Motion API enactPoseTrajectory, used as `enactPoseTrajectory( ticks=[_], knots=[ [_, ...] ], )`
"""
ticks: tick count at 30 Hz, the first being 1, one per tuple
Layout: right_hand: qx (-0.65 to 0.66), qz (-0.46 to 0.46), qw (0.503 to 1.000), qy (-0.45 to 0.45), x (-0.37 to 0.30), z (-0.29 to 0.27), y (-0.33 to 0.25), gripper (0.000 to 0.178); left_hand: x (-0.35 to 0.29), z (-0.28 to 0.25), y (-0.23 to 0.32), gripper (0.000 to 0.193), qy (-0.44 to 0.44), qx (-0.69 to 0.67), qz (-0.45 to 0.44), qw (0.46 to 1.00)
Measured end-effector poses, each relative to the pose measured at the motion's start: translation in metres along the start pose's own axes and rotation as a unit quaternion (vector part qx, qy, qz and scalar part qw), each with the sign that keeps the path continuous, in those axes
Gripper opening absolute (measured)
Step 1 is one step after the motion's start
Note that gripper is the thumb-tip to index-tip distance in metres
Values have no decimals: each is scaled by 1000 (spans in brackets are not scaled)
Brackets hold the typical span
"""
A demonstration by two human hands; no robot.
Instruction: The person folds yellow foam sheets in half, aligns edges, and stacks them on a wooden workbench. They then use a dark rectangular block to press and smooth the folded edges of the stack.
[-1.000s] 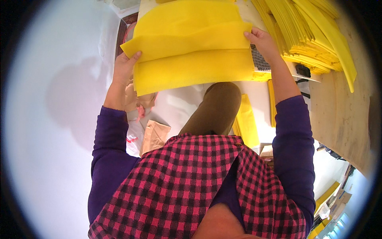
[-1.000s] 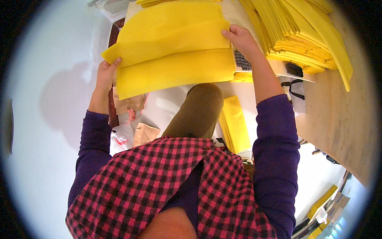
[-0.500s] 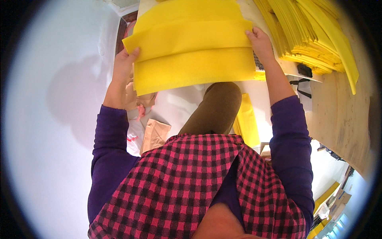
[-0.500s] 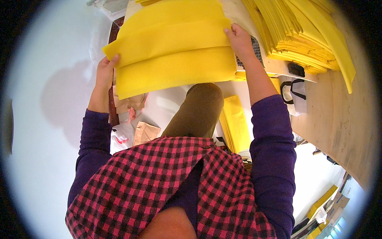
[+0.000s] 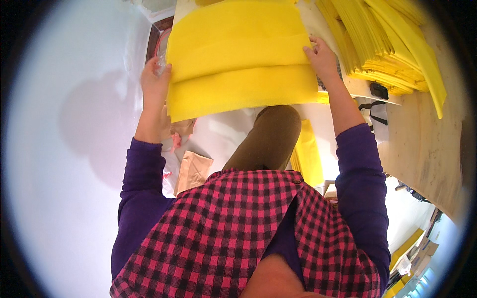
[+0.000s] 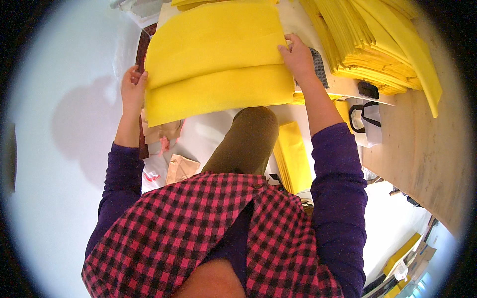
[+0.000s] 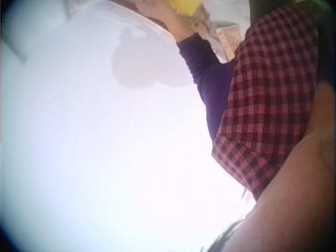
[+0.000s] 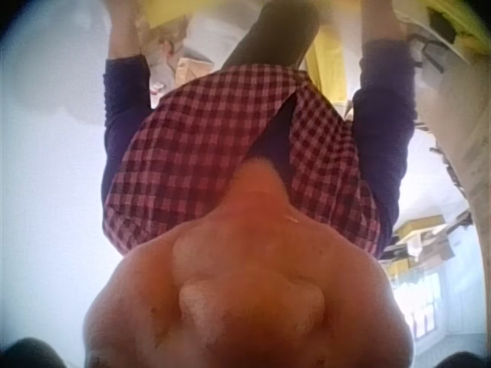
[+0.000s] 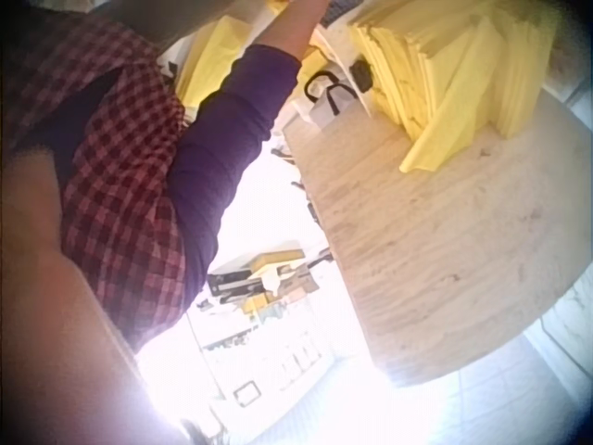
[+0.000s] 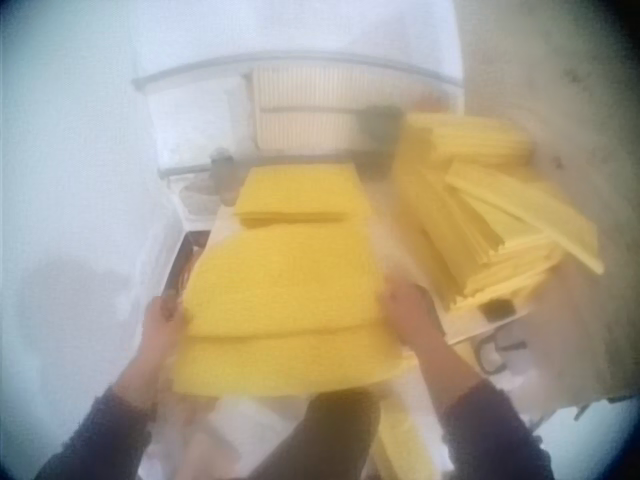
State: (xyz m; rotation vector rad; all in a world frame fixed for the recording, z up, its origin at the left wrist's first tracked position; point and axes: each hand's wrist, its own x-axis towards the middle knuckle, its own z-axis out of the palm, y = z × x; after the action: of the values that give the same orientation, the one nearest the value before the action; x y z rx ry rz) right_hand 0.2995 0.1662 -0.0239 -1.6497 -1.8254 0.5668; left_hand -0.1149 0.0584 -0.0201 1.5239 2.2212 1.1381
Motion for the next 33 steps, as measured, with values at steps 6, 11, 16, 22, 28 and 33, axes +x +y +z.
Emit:
enactPoseTrajectory(
  ticks=[6,11,16,22,28,33],
  knots=[
    [-1,13,1000,-4,0,2,-3,40,-26,15,57,43,-59,56,340,937],
    [-101,-120,982,103,-3,-5,-21,48,-36,52,83,49,-196,135,365,900],
    [-137,-341,929,-51,-36,19,-53,55,-36,60,74,51,-217,149,332,906],
    [-263,-230,932,-100,-42,12,-34,57,-35,63,66,53,-224,121,333,908],
    [-9,-100,995,-4,-48,-21,-21,40,-35,64,64,53,-218,122,335,909],
    [453,240,849,-125,-63,-20,-25,28,-34,65,62,52,-215,110,339,909]
  ],
)
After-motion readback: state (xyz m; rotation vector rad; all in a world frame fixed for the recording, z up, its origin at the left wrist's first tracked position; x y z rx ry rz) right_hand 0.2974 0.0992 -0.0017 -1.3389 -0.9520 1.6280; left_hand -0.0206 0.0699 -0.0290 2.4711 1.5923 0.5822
